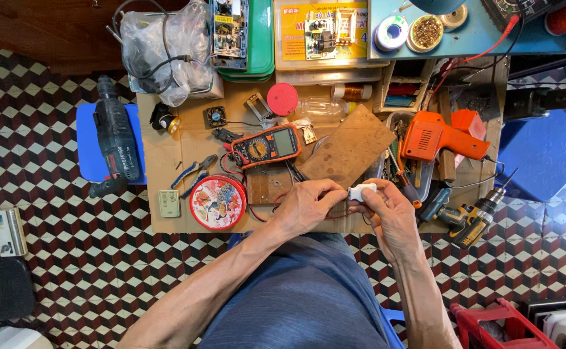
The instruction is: The person repairs an electrical plug by stripping wires, inserting them into the plug terminals, and tightening the screws with a cordless drill. They then plug the cord into a power strip and test a Bosch rotary hammer drill.
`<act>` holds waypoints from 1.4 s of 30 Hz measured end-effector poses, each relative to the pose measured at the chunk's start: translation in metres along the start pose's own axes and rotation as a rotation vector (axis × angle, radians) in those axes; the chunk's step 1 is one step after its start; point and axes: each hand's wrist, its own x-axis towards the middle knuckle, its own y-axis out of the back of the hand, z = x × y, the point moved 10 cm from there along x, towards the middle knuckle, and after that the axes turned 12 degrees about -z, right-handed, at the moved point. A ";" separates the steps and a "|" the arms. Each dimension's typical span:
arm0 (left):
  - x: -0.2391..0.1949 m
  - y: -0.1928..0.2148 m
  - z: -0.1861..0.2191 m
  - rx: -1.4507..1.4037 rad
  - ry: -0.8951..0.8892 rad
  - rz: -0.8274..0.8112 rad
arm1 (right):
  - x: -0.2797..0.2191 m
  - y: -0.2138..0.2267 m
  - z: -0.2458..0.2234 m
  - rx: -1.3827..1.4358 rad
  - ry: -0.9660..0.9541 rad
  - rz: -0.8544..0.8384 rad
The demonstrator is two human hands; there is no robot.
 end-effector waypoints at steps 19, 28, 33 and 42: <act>-0.002 0.009 0.029 0.110 -0.123 0.027 | -0.002 -0.011 -0.006 -0.007 0.092 0.008; -0.014 0.028 0.083 0.188 -0.387 -0.011 | -0.015 -0.041 -0.072 -0.801 0.145 -0.021; -0.030 0.035 0.105 0.228 -0.513 0.028 | -0.036 -0.101 -0.114 -1.411 0.706 -0.163; -0.033 0.033 0.090 -0.045 -0.276 -0.039 | -0.051 -0.113 -0.113 -1.633 1.001 -0.270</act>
